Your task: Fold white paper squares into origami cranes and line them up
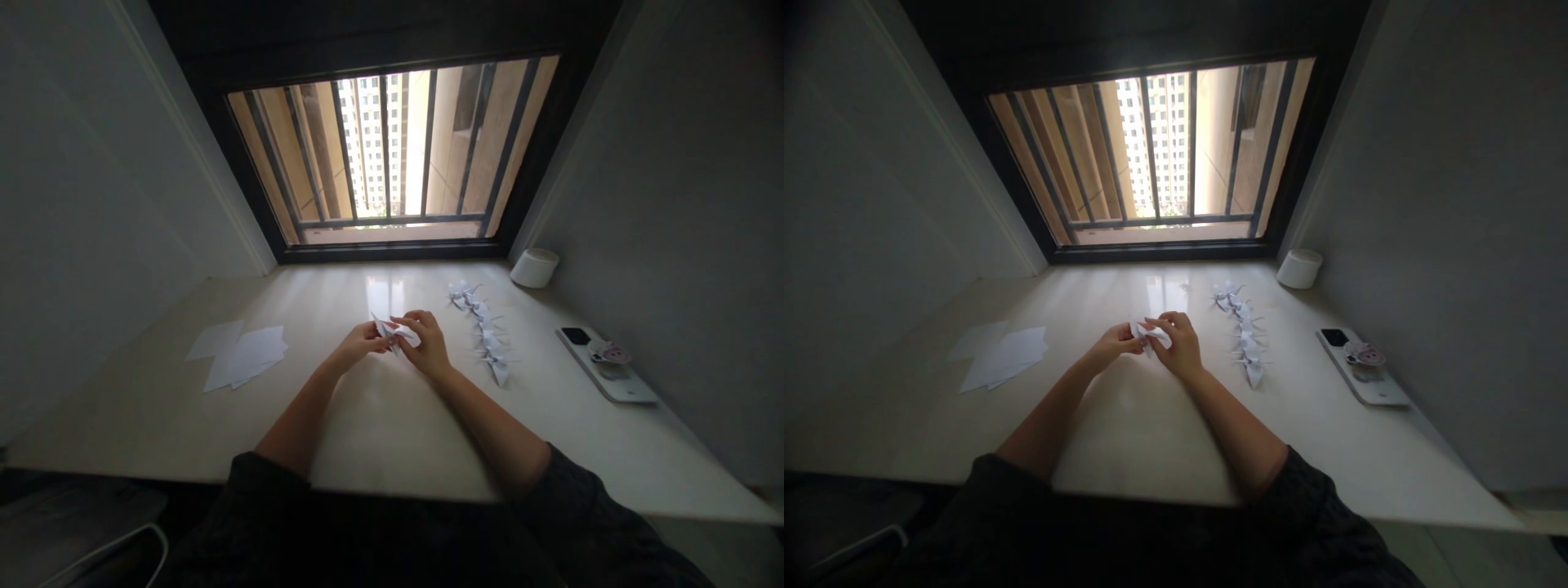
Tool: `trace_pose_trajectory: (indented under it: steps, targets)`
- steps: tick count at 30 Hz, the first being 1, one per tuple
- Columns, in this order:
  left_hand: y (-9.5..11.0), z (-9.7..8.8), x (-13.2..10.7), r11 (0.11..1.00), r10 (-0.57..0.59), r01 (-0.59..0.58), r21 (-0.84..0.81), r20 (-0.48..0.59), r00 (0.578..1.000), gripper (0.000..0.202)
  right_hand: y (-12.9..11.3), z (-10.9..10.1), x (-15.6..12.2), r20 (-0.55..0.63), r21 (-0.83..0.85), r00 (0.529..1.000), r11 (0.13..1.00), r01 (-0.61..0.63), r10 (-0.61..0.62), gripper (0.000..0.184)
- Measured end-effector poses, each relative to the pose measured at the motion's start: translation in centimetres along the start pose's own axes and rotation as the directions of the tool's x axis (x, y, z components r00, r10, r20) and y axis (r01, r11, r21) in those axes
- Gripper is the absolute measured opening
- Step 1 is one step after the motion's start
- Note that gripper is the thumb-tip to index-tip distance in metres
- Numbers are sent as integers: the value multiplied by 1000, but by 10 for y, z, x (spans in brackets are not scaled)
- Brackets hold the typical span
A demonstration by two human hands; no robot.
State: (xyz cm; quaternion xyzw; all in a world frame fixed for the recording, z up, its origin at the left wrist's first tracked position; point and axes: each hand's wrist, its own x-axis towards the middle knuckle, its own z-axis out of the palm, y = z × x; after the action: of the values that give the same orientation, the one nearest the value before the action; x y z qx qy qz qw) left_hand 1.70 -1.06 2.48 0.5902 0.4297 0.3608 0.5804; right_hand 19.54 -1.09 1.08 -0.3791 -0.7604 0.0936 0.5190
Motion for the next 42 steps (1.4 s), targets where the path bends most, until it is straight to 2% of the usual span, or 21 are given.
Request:
trace_pose_trajectory:
  steps: [3,7,11,14,19,23,29,37,42]
  targets:
    - [0,4,-1,999,-32,31,17,63,998,48,2,1,-1,25,-36,999,999,35,-34,26]
    - [-1,7,0,998,-32,30,46,46,998,44,1,0,-2,58,-55,997,997,48,-45,25]
    - [3,6,-1,988,14,-17,154,25,1000,43,1,0,-3,44,-74,999,997,-12,15,17]
    - [4,3,-2,984,34,-40,175,39,999,46,3,-1,-2,42,-77,997,995,-60,63,12]
    - [1,-1,-2,980,10,-11,201,5,1000,44,3,1,-1,132,-82,989,995,-49,60,18]
    - [1,-3,-2,979,-1,0,204,1,1000,46,3,1,-1,145,-88,988,995,-40,53,23]
    - [5,-7,-3,970,-17,19,243,-7,1000,44,9,2,-4,78,-129,989,985,-116,127,13]
    - [7,-5,-5,967,-17,14,255,11,1000,43,17,2,-5,-39,-219,970,945,-243,240,28]
    - [6,-7,-5,975,-12,11,222,2,1000,43,16,2,-4,-39,-142,974,964,-225,221,29]
